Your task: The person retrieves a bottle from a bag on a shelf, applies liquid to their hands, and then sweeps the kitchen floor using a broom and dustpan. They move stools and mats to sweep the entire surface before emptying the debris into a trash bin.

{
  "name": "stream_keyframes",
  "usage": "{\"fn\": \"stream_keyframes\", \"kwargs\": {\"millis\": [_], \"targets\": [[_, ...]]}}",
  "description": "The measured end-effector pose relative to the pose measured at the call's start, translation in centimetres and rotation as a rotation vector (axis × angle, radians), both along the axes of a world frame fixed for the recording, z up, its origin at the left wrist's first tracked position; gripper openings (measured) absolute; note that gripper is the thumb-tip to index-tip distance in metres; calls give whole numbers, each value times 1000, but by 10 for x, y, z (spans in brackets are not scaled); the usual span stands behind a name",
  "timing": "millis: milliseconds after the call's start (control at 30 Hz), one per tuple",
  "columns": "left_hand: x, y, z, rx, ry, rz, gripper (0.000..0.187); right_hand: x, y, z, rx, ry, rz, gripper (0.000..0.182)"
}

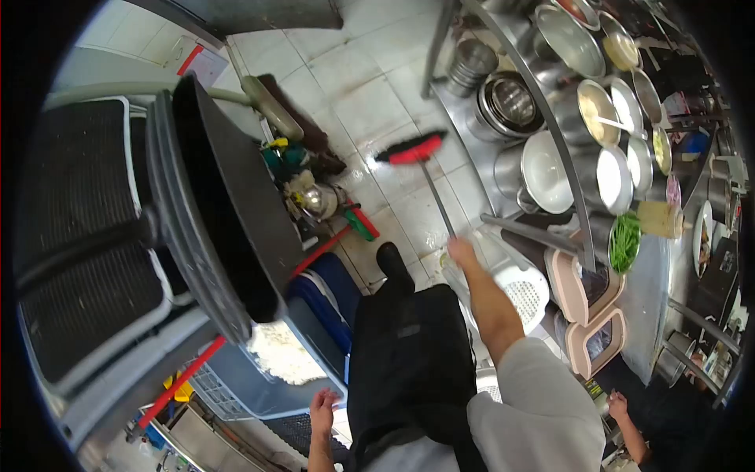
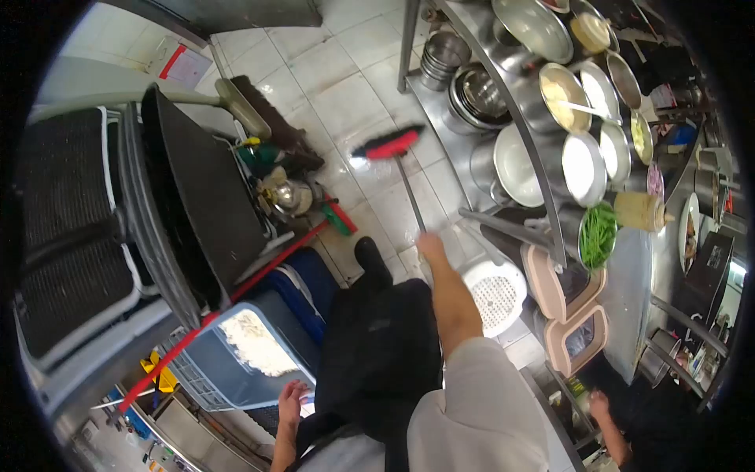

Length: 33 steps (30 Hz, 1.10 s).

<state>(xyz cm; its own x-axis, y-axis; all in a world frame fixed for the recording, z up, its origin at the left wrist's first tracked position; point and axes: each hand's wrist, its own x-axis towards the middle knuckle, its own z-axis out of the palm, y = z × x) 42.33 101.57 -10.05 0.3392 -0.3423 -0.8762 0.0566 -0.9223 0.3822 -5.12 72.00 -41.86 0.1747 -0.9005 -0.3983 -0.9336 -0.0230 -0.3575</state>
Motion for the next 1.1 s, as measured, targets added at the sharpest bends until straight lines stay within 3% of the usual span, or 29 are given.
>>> {"fn": "stream_keyframes", "kwargs": {"millis": [33,67,100,133,167,267,300,367,400,467,500,533,567,600,633,667,700,833,900,933,1000,1067,1100], "targets": [[3,-15,7,9,18,49,29,-4,66,-19,-17,-21,-159,30],[3,-27,12,5,34,60,29,0,98,25,284,-60,-513,31],[3,-32,19,43,24,90,27,3,115,83,469,-97,-921,49],[4,-38,26,78,11,112,26,-2,128,115,592,-200,-929,51],[5,-42,25,63,24,115,26,-3,116,143,743,-250,-1141,48],[6,-23,1,-35,157,178,19,7,56,256,775,-433,-1148,40],[16,-10,-19,-123,331,197,15,11,33,274,787,-472,-1193,39],[-3,-31,-11,-244,465,301,11,20,-21,278,677,-557,-1072,40],[-12,-39,-9,-238,458,318,11,23,-57,251,731,-560,-998,43],[-29,-51,-12,15,19,11,12,55,-156,213,616,-674,-834,45],[-38,-61,-7,83,-62,-8,12,71,-210,156,197,-323,-362,37],[-49,-71,-3,101,-72,27,12,99,-277,143,-96,-147,-76,28],[-64,-85,3,103,-56,81,12,126,-346,102,-113,-32,281,26],[-76,-97,9,118,-45,118,13,161,-401,84,70,-247,-209,29],[-87,-110,15,129,-41,152,13,189,-455,102,98,-248,-253,34],[-104,-128,28,159,-41,183,13,222,-535,136,195,-248,-209,38],[-113,-139,33,173,-44,210,14,241,-563,135,157,-263,-240,30],[-149,-181,41,200,-41,308,15,238,-615,119,245,-93,-12,27],[-162,-196,39,194,-33,349,16,189,-610,81,224,-49,131,26],[-168,-203,39,186,-32,369,16,158,-599,73,323,121,239,28],[-178,-215,36,179,-29,406,16,56,-536,-6,272,92,278,38],[-188,-223,29,173,-22,444,17,15,-493,93,449,126,-50,39],[-194,-222,27,167,-15,451,17,-8,-468,103,408,166,-63,39]]}}
